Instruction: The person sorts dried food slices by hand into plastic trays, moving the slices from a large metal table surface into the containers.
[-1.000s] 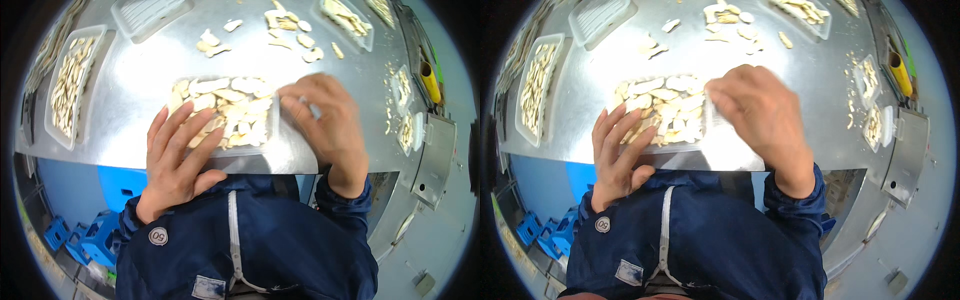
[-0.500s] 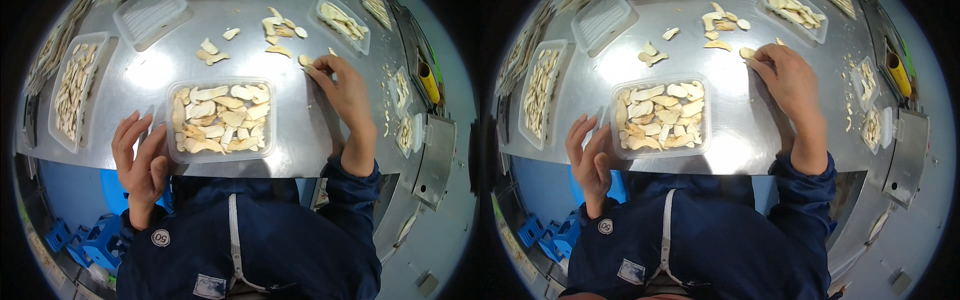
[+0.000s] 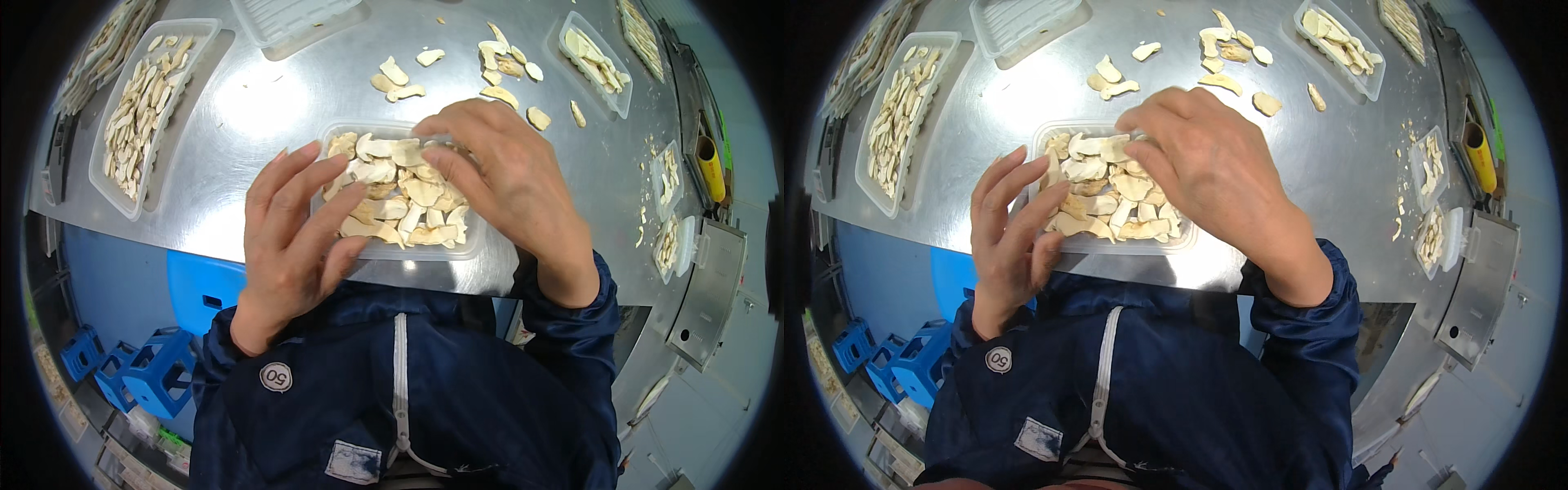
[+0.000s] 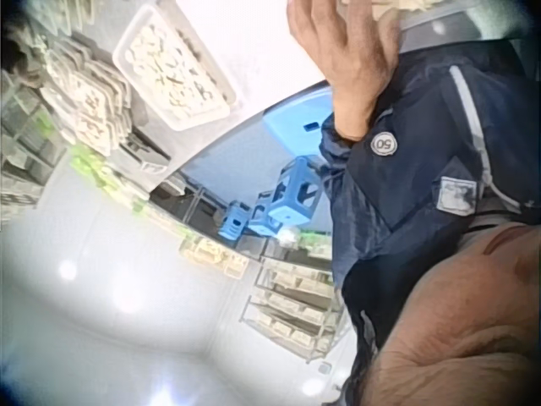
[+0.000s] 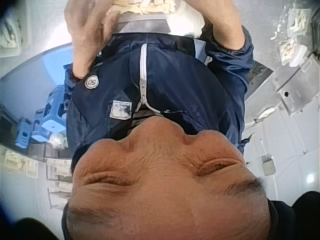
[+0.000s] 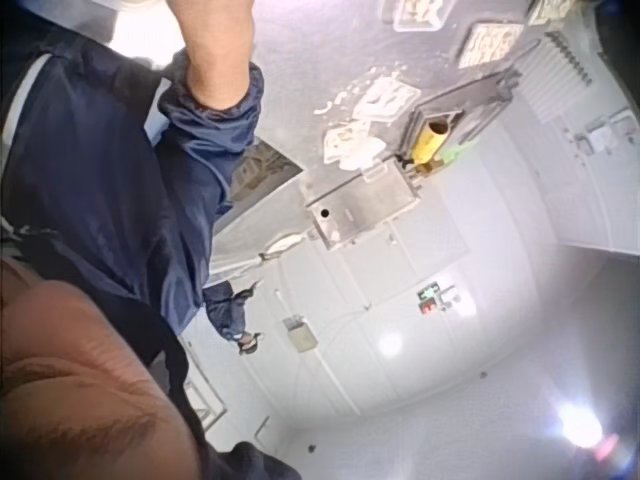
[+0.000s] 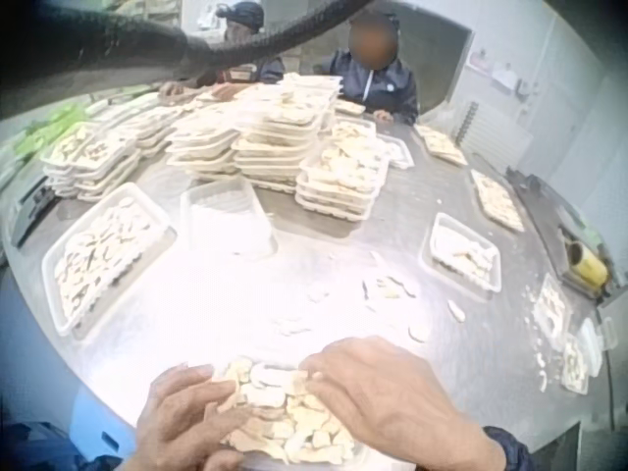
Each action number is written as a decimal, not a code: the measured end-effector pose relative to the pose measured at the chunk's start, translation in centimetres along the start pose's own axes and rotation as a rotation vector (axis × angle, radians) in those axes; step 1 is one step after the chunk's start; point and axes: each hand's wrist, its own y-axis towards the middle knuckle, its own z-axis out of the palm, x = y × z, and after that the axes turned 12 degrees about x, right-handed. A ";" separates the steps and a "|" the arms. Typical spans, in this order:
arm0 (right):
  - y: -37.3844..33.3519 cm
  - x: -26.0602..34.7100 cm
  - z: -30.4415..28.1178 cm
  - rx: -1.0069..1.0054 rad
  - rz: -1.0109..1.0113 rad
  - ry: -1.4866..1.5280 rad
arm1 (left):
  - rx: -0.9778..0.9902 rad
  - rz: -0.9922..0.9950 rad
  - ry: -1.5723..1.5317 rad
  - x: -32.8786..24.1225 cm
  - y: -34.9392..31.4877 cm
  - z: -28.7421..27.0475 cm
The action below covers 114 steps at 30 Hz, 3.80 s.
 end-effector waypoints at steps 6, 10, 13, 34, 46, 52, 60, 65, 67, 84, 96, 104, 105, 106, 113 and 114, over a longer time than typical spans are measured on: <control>-0.5 0.3 -0.9 0.005 0.127 -0.052 | 0.213 -0.091 0.060 -2.0 2.2 0.4; -0.3 0.7 0.1 0.027 0.058 -0.042 | 0.243 -0.099 0.082 -2.2 3.0 0.7; -0.3 0.4 0.4 0.022 0.045 -0.038 | 0.292 -0.116 0.101 -2.2 3.2 0.7; 0.3 -8.3 -2.9 0.042 0.547 -0.107 | -0.117 -0.301 0.004 4.5 -2.5 -0.5; 2.1 0.9 -0.2 0.062 -0.201 -0.046 | -0.094 -0.158 -0.068 3.7 -2.4 -0.8; 4.7 1.7 2.1 0.083 -0.348 -0.027 | -0.058 -0.101 -0.097 2.8 -2.0 -0.2; 4.6 2.6 1.9 0.095 -0.200 -0.003 | 0.090 -0.026 -0.003 2.9 -2.0 -0.3; 4.9 3.0 3.0 0.101 -0.176 -0.062 | 0.114 -0.031 0.007 2.9 -1.9 -0.2; 4.8 2.9 2.8 0.106 -0.169 -0.074 | 0.133 -0.032 0.014 2.9 -1.9 -0.4; 2.6 -10.8 -1.6 -0.128 0.232 -0.364 | 0.005 0.063 -0.049 4.8 2.8 -3.4; 0.1 -9.0 -1.7 -0.130 0.373 -0.231 | -0.117 0.201 -0.212 8.4 13.6 -0.9; 0.8 -8.2 -2.2 -0.042 0.495 -0.153 | -0.108 0.070 -0.369 9.5 12.4 -1.2; 0.7 -8.0 -2.6 -0.026 0.514 -0.126 | -0.084 0.069 -0.343 9.6 12.4 -1.2; 0.4 -7.6 -2.9 -0.011 0.533 -0.100 | -0.068 0.091 -0.353 9.6 12.3 -0.9; -2.9 -5.4 -3.8 -0.169 0.598 0.134 | -0.049 0.174 -0.363 10.3 12.8 0.5; -3.2 -4.5 -3.8 -0.153 0.568 0.158 | -0.077 0.187 -0.236 10.6 12.3 0.3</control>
